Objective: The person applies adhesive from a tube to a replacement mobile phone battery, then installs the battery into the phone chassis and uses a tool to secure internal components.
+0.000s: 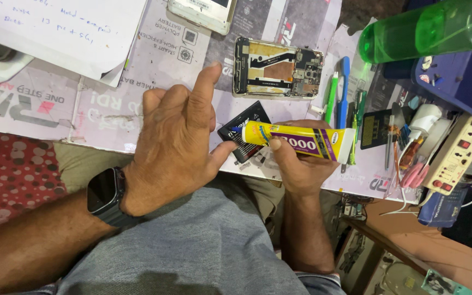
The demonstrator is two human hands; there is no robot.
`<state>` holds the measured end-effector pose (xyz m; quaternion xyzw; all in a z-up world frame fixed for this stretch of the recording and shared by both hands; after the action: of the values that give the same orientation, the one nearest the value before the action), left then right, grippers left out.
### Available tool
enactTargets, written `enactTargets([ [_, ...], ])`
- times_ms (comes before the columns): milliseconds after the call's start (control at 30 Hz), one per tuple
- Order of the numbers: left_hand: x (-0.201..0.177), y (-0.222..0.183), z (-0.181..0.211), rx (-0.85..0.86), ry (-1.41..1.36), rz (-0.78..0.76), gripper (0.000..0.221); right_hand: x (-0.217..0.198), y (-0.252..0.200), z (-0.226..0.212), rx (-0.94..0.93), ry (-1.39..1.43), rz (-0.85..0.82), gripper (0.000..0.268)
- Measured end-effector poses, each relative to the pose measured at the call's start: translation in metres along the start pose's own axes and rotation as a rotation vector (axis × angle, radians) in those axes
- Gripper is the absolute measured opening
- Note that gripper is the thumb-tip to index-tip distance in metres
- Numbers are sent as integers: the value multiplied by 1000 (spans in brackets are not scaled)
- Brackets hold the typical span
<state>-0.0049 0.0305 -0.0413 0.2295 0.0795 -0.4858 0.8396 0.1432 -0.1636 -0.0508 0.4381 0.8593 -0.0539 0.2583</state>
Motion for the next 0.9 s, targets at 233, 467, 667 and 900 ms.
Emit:
enactTargets([
  [233, -3, 5, 11, 2, 69, -29, 95, -5, 6, 3, 82, 451, 110, 32],
  [467, 1, 10, 26, -28, 241, -31, 66, -13, 4, 2, 57, 539, 129, 34],
  [667, 2, 5, 22, -100, 257, -30, 55, -1, -1, 3, 66, 252, 58, 28],
  [900, 1, 6, 20, -64, 269, -43, 49, 4, 3, -1, 62, 185, 21, 28],
])
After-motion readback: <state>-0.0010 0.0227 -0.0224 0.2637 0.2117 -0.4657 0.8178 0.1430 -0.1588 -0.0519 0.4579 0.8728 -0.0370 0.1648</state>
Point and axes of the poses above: each hand's wrist, its own y-axis towards the middle knuckle, its own x-axis out of the palm, z = x × y, the point moved 2 cm from there along y, towards the middle knuckle, and after that the axes turned 14 degrees about -y, right-handed, at the moved point
